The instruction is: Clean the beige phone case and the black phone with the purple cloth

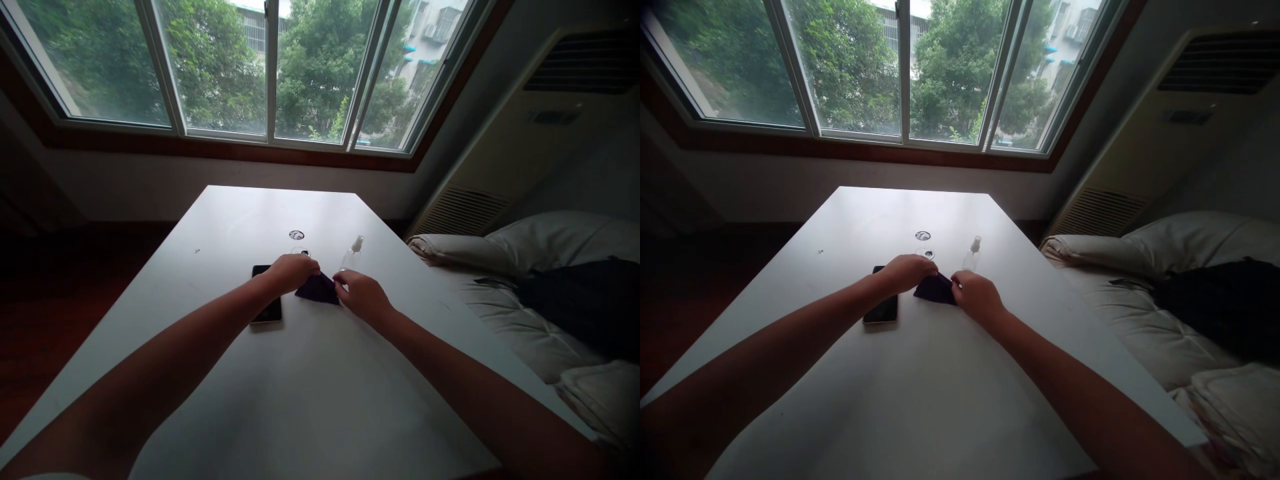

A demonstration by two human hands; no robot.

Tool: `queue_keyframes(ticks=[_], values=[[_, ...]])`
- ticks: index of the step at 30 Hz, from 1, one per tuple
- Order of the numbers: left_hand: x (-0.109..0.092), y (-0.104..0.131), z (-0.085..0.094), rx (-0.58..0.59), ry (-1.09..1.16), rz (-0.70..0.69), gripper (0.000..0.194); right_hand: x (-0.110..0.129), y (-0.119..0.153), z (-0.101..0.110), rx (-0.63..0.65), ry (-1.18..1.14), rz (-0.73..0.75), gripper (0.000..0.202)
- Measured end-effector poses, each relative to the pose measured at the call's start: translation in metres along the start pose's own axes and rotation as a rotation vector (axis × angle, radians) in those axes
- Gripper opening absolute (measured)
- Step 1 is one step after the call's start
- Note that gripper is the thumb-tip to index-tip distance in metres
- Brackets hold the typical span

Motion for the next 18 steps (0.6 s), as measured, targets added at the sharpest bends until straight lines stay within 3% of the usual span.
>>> queue_keyframes(ticks=[4,7,12,18], values=[[0.0,0.005,0.004,-0.048,-0.011,0.028,0.03,0.003,-0.002,0.002,-0.004,-0.005,0.047,0.024],[-0.001,0.008,-0.002,-0.054,-0.009,0.029,0.029,0.009,0.0,-0.01,0.02,-0.012,0.071,0.031],[0.003,0.006,-0.011,-0.043,-0.007,0.019,0.028,0.007,-0.004,-0.027,0.02,-0.005,0.062,0.023],[0.015,0.001,-0.011,-0.066,-0.018,0.033,0.03,-0.007,-0.015,-0.022,0.043,-0.067,0.026,0.023]])
Point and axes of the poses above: each hand's wrist, its own y-axis away from the middle knuckle, its own z-axis out of the back of the hand, x = y × z, the point moved 4 cm from there along -y, towards the middle knuckle, and after that the axes turned 4 degrees about z, right-handed, at the moved point
